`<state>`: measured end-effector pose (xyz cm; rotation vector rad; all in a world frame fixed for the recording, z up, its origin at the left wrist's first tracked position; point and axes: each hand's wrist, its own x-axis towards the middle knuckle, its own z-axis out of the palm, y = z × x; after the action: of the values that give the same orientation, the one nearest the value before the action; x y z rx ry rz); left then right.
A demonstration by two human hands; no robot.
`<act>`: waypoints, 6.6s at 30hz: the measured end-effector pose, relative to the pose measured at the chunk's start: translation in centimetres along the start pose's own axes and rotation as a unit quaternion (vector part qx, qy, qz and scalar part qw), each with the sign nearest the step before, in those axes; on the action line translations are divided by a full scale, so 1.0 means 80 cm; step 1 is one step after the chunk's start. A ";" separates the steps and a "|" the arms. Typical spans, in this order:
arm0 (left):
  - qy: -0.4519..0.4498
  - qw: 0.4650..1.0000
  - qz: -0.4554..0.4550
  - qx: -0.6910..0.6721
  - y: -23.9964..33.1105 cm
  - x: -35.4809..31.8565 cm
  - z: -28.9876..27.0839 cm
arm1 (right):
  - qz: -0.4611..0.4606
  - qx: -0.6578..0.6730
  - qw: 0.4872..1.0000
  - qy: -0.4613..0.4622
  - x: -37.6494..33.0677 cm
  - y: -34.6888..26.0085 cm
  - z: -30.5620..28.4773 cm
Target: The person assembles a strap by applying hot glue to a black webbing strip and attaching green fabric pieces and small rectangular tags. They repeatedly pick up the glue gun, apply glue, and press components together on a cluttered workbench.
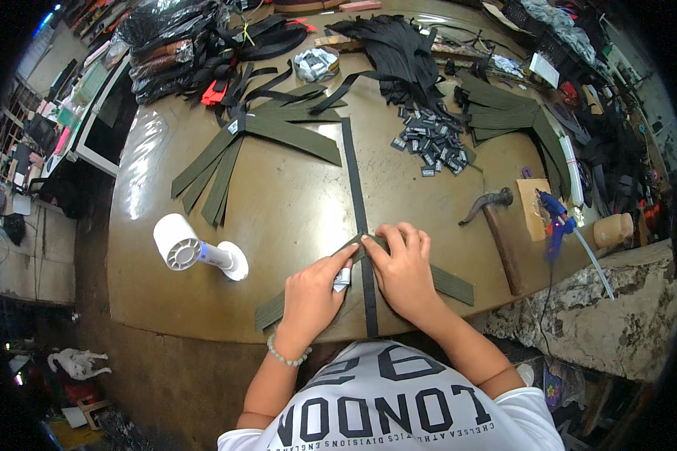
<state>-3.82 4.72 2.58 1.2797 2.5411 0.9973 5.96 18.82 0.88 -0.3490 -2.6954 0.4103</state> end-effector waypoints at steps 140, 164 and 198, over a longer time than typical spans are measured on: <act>0.033 0.996 -0.063 -0.062 0.000 -0.014 0.024 | -0.076 0.280 0.954 -0.070 0.002 0.025 -0.024; 0.027 0.997 -0.073 -0.005 0.012 -0.013 0.023 | 0.135 0.361 0.894 -0.229 0.047 0.037 -0.011; 0.091 0.993 -0.050 -0.059 -0.017 -0.040 0.005 | 0.355 0.127 0.925 0.044 -0.054 0.072 -0.133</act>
<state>-2.56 1.91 0.87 1.0646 2.6009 1.2760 15.25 25.35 6.90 -1.2333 -2.3051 0.9039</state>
